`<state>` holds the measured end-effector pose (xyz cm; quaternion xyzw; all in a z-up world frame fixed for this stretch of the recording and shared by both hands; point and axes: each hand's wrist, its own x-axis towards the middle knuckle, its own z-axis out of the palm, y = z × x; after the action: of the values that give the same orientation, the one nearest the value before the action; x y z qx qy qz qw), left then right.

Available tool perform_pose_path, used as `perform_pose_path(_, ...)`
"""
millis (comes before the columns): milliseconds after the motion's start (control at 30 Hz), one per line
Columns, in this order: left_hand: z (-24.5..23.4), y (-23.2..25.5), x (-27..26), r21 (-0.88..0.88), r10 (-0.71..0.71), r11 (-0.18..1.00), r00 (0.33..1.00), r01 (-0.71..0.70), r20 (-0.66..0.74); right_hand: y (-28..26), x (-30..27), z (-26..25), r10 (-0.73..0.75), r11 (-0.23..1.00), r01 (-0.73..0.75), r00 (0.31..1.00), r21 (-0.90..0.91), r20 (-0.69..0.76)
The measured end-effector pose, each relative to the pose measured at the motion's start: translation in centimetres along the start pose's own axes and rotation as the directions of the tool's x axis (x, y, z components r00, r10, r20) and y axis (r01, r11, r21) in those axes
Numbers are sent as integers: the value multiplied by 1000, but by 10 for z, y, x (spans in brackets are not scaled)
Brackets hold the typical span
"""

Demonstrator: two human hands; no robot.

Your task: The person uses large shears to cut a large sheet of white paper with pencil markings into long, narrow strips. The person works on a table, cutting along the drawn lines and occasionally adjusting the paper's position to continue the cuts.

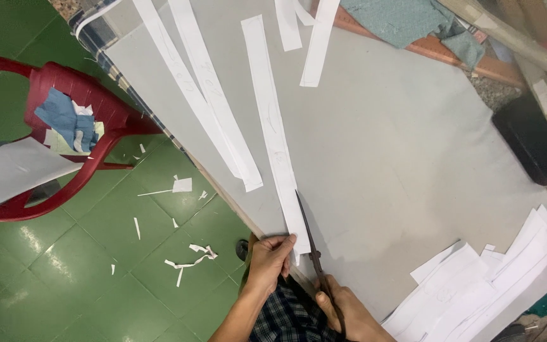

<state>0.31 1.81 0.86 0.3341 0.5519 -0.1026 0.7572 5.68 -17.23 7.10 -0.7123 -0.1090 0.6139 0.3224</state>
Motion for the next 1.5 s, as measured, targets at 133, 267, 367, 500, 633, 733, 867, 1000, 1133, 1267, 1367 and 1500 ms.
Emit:
perform_pose_path(133, -3, -6, 3, -19, 12, 1000, 1000, -12, 2, -13, -10, -6, 51, 996, -53, 998, 78, 30)
perform_pose_path(267, -7, -8, 2, -33, 61, 998, 994, -59, 88, -1, 5, -13, 92, 993, -99, 990, 67, 108)
perform_pose_path(367, -9, 10, -6, 121, 20, 992, 986, -40, 163, -15, 24, -17, 59, 996, -63, 996, 63, 68)
perform_pose_path(500, -31, 32, 6, 761, 484, 320, 788, -565, 381, -5, 39, -13, 56, 979, -64, 997, 193, 47)
perform_pose_path(633, -7, 124, 34, 752, 831, -285, 237, -594, 503, -27, 26, -14, -48, 948, 41, 999, 314, 13)
perform_pose_path(733, 0, 148, 70, 728, 701, -610, 217, -312, 680, -20, 32, -13, -19, 967, 16, 1000, 255, 10)
perform_pose_path(867, -8, 141, 97, 704, 545, -644, 467, -298, 696, -5, 38, -11, -37, 995, 41, 999, 94, -40)
perform_pose_path(1000, -8, 144, 92, 716, 582, -625, 426, -311, 693, -3, 40, -11, -116, 992, 118, 992, 52, -47)
perform_pose_path(1133, -6, 145, 90, 719, 573, -635, 451, -285, 684, -7, 41, -6, -54, 997, 57, 997, 59, -53)
perform_pose_path(1267, -6, 147, 87, 717, 600, -633, 401, -293, 693, 8, 45, 2, -26, 999, 29, 995, 29, -91)
perform_pose_path(1367, -6, 149, 86, 715, 603, -630, 390, -304, 696, 11, 45, 4, -58, 998, 58, 991, -3, -122)
perform_pose_path(1500, -5, 150, 85, 714, 617, -632, 361, -302, 699, -34, 37, -6, 90, 994, -83, 991, 73, -99)
